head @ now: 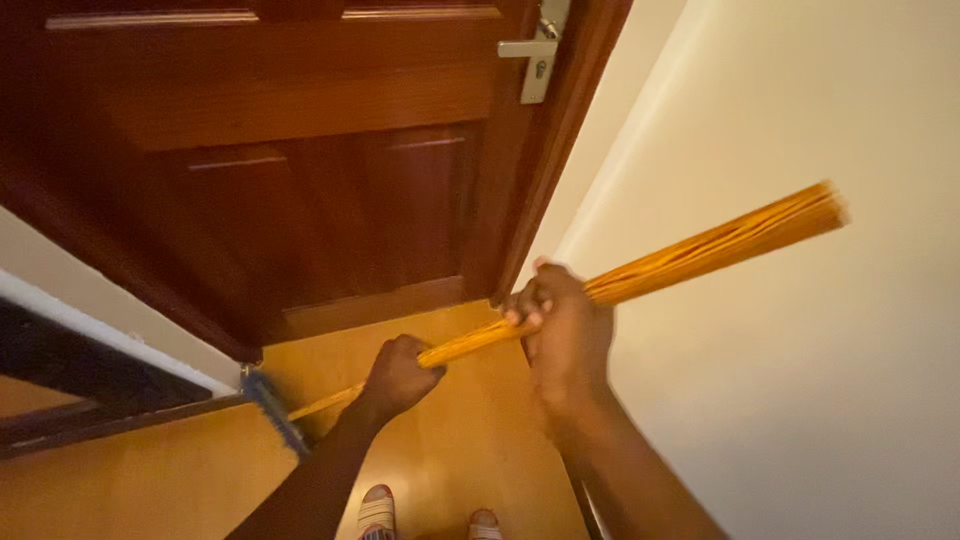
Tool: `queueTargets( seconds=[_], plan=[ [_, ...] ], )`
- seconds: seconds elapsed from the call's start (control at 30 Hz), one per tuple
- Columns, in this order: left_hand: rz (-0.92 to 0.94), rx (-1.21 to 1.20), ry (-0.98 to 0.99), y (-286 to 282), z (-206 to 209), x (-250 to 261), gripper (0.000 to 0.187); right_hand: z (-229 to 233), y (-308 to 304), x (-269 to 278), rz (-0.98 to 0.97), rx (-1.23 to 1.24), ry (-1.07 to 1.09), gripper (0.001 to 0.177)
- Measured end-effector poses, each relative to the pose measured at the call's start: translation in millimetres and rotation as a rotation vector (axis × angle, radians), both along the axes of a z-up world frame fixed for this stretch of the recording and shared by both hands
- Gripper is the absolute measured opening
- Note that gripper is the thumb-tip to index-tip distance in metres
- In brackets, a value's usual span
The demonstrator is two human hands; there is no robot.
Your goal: The person sweeps the wooden floor in a hallway using a broom, pushing the brush along the edges of the wall and a door frame.
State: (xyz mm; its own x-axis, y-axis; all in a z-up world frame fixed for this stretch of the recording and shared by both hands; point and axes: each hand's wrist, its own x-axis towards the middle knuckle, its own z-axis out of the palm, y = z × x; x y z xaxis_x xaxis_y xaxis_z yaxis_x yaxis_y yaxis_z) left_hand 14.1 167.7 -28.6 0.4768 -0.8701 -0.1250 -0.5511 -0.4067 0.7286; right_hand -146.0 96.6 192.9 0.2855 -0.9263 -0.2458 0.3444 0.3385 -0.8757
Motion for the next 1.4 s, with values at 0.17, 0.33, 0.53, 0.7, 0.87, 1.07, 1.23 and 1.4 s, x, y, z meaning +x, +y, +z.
queueTargets(
  seconds=[0.17,0.33,0.53,0.7,0.87,1.07,1.23,1.4],
  plan=[
    [0.083,-0.316,0.326,-47.2,49.0,-53.6,0.023,51.4,-26.0,-19.6,-0.066,-0.174,-0.113,0.024],
    [0.015,-0.323,0.319,-91.2,65.7,-101.4,0.038,85.7,-15.7,-39.3,-0.079,-0.405,-0.049,0.031],
    [-0.039,-0.371,0.284,-98.4,43.7,-113.6,0.027,85.2,-12.6,-23.5,-0.066,-0.316,0.099,0.023],
    [-0.068,-0.302,0.158,-55.1,13.0,-76.0,0.028,61.2,-6.2,-12.4,-0.127,-0.173,0.065,0.023],
    [0.027,-0.4,-0.011,33.6,-18.3,-15.5,0.024,21.2,54.0,32.5,-0.054,-0.129,0.034,0.021],
    [0.097,-0.137,0.07,74.0,-12.4,27.7,0.026,30.9,99.5,75.6,0.0,-0.129,0.049,0.024],
    [0.088,-0.388,0.155,40.1,25.3,5.0,0.021,83.6,88.7,68.3,-0.12,-0.191,0.097,0.013],
    [-0.047,-0.415,0.373,23.5,49.6,-22.2,0.026,95.3,109.5,62.1,-0.196,-0.394,0.125,0.019]
  ],
)
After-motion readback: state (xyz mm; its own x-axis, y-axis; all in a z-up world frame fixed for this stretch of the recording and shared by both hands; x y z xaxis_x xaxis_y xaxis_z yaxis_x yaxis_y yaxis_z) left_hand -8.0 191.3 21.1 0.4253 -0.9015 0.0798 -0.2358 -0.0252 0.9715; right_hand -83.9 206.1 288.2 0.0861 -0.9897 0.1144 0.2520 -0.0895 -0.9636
